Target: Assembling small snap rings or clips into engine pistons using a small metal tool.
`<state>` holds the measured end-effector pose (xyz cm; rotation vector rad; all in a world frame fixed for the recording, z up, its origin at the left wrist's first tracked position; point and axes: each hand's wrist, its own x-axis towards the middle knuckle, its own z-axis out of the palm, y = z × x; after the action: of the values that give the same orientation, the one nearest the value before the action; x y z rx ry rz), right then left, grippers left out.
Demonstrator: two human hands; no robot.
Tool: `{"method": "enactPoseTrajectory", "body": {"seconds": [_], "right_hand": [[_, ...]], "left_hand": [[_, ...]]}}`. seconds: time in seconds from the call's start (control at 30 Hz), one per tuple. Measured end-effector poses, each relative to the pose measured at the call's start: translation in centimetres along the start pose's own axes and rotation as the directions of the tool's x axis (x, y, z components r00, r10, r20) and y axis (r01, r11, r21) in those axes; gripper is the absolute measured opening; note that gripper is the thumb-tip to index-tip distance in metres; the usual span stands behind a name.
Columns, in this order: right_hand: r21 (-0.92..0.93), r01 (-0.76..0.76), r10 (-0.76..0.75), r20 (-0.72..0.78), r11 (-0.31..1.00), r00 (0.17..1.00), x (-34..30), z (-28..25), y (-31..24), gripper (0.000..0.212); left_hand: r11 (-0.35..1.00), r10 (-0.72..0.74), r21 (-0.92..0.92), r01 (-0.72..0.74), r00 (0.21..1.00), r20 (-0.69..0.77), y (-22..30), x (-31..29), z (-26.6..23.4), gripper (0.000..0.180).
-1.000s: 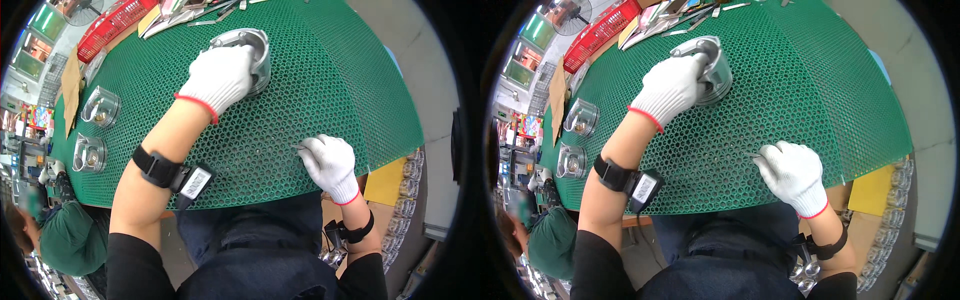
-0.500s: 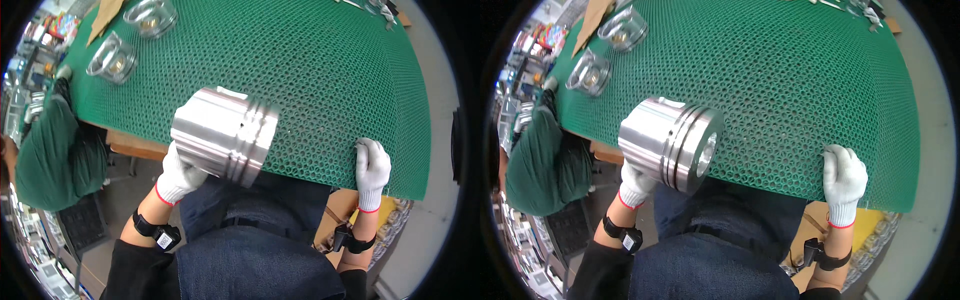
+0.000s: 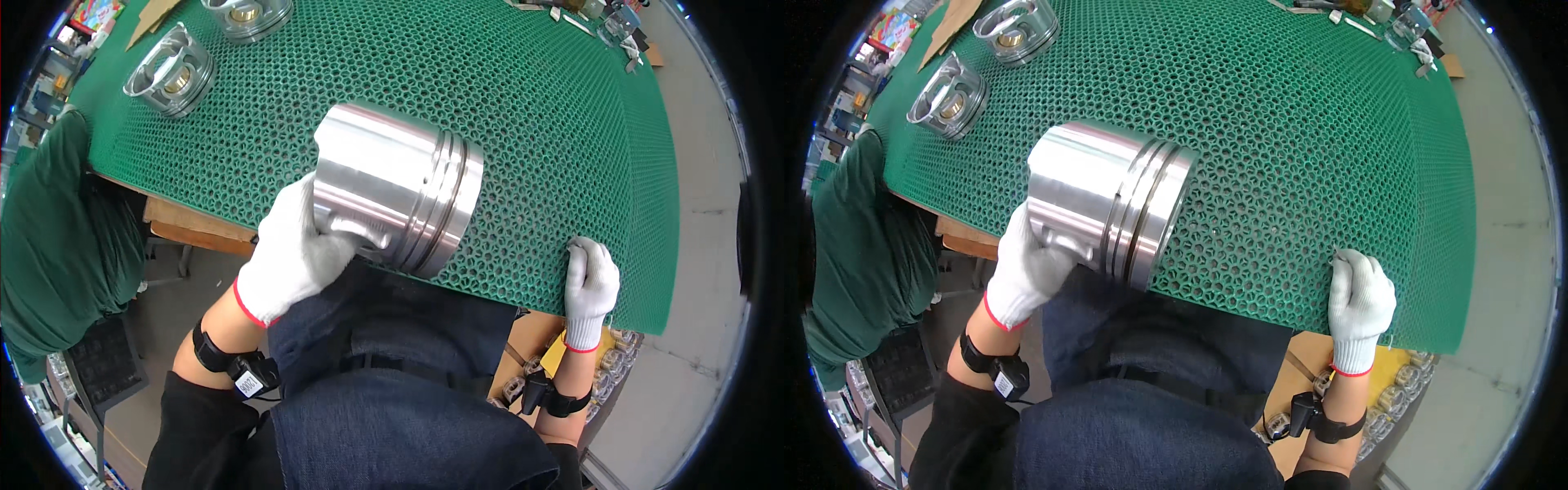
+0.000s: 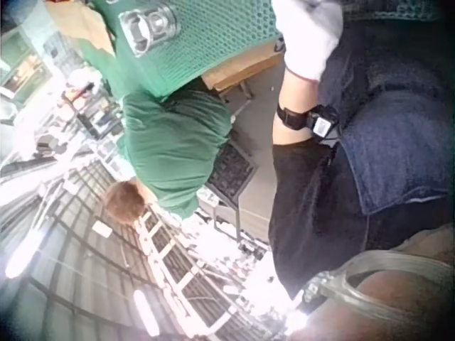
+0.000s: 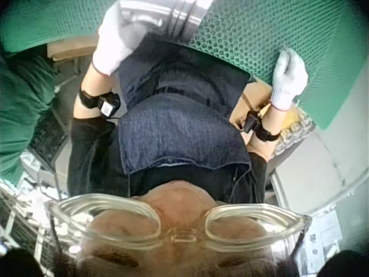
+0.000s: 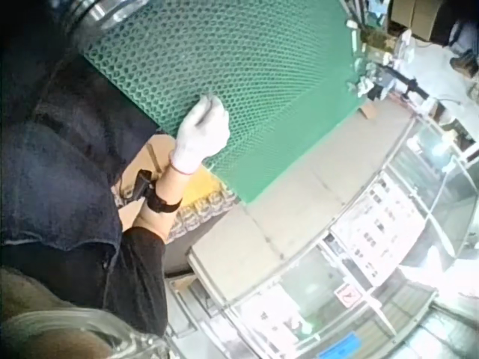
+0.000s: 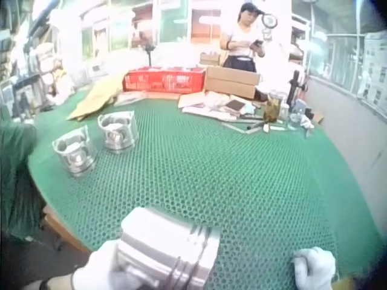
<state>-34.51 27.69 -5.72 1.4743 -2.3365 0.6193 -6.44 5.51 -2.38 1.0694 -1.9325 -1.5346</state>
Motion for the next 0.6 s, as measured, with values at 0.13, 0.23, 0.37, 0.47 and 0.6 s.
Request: {"method": "enactPoseTrajectory", "body": {"seconds": [0.13,0.23,0.37,0.47,0.6], "right_hand": [[0.013,-0.010,0.010,0.010,1.000,1.000,0.3,-0.4,-0.5,0.008],[0.029,-0.034,0.033,0.021,0.999,0.999,0.3,-0.4,-0.6,0.008],[0.026,-0.046,0.046,0.026,0.999,0.999,0.3,-0.4,-0.6,0.008],[0.029,-0.039,0.039,0.011,0.999,0.999,0.2,-0.4,-0.5,0.008],[0.034,-0.027,0.027,-0.002,0.999,1.000,0.1,-0.9,-0.5,0.010]], "left_hand": [[0.995,0.089,-0.044,-0.088,0.996,0.016,1.5,3.2,-0.2,0.035],[0.983,0.071,-0.176,-0.055,0.994,0.082,3.3,5.3,-0.2,0.035],[0.999,-0.005,0.046,0.002,0.998,0.059,5.2,6.7,-0.3,0.032],[0.685,0.455,0.563,-0.463,0.875,0.166,6.4,5.1,-0.2,0.044],[0.095,0.861,0.662,-0.743,0.395,0.319,5.4,5.0,-0.1,0.050]]}}
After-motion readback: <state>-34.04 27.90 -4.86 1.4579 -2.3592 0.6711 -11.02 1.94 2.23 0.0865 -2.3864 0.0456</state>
